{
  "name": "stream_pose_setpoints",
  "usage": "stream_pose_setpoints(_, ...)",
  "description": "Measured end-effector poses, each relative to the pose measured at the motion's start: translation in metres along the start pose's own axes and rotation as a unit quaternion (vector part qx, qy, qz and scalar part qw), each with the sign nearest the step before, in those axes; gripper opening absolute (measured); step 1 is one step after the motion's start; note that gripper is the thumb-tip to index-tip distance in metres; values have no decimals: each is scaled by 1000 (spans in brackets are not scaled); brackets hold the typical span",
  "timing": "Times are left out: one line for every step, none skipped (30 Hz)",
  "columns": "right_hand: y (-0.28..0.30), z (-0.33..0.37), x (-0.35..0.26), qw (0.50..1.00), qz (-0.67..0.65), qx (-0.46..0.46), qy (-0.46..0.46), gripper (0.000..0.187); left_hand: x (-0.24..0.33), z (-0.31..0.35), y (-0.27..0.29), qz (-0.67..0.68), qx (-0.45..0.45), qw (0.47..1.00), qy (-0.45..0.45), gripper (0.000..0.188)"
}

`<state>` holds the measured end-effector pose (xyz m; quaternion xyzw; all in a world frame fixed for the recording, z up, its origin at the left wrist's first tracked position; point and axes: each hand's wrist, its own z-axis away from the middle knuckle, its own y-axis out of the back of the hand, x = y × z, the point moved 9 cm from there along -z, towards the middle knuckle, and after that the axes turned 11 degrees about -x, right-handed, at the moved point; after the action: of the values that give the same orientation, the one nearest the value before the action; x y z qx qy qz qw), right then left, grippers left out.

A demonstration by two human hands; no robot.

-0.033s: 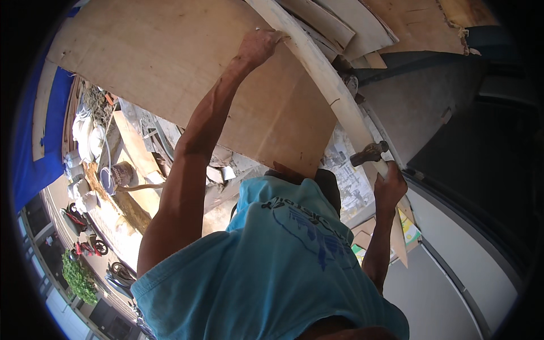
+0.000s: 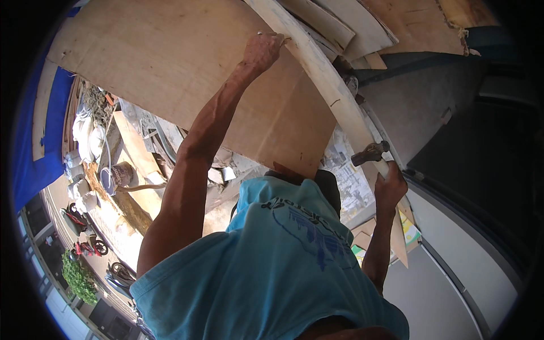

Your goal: The person gathers wooden planks and boards from a pile of construction debris. They position a plank on a low concrete structure and use a hammer to drive nails into the wood, assembling a wooden frame.

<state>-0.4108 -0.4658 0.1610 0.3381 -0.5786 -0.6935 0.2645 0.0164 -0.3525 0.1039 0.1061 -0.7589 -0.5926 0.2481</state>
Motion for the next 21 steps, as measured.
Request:
stream_pose_setpoints(-2, -1, 1, 1000, 6, -3, -3, 37, 10, 9, -10, -25, -3, 997, 71, 21)
stream_pose_setpoints(-3, -1, 3, 1000, 11, -8, -5, 38, 7, 12, -14, 22, 8, 996, 87, 21)
stream_pose_setpoints(-5, -1, 3, 1000, 17, -13, -7, 38, 2, 16, -18, 69, 19, 992, 102, 21)
stream_pose_setpoints(-7, -2, 1, 1000, 6, -17, -4, 38, -6, 19, -21, 115, 31, 986, 118, 22)
stream_pose_setpoints(-10, -1, 2, 1000, 0, -23, -4, 39, -9, 15, -17, 115, 14, 984, 134, 21)
stream_pose_setpoints(-12, 1, 5, 999, -6, -31, -3, 39, -13, 10, -2, 116, -3, 982, 150, 21)
stream_pose_setpoints(-13, 5, 8, 999, -4, -32, -6, 39, -18, 9, 9, 112, -16, 980, 165, 21)
stream_pose_setpoints(-15, 4, 8, 999, -2, -33, -8, 39, -27, 9, 15, 95, 5, 984, 152, 20)
stream_pose_setpoints(-16, 2, 8, 999, -1, -34, -10, 39, -37, 5, 19, 78, 24, 987, 137, 20)
stream_pose_setpoints(-16, 0, 8, 1000, 0, -25, -7, 40, -43, 2, 21, 60, 44, 990, 122, 20)
stream_pose_setpoints(-14, 1, 7, 1000, 3, -21, -6, 40, -43, 4, 18, 61, 30, 990, 126, 20)
stream_pose_setpoints(-13, 3, 7, 1000, 5, -17, -5, 40, -43, 5, 14, 62, 16, 990, 129, 21)
stream_pose_setpoints(-15, 3, 7, 1000, -1, -21, -3, 41, -43, 7, 11, 62, 1, 989, 133, 23)
stream_pose_setpoints(-16, 2, 8, 1000, -7, -23, -3, 41, -43, 13, 0, 217, -19, 964, 151, 24)
stream_pose_setpoints(-17, 1, 9, 1000, -13, -26, -7, 41, -35, 25, -13, 367, -42, 914, 166, 26)
stream_pose_setpoints(-17, 0, 10, 1000, -9, -27, -10, 41, -21, 39, -26, 508, -66, 841, 177, 28)
stream_pose_setpoints(-16, 0, 10, 999, -8, -30, -13, 40, 3, 52, -23, 543, -63, 825, 144, 31)
stream_pose_setpoints(-16, 0, 9, 999, -7, -33, -14, 40, 29, 63, -21, 577, -59, 807, 111, 34)
stream_pose_setpoints(-15, -1, 8, 999, -13, -30, -11, 39, 50, 73, -25, 587, -67, 801, 93, 34)
stream_pose_setpoints(-15, -1, 7, 999, -17, -27, -7, 39, 71, 82, -32, 598, -76, 794, 74, 35)
stream_pose_setpoints(-15, 0, 8, 1000, -19, -24, -4, 39, 91, 88, -37, 610, -84, 784, 74, 34)
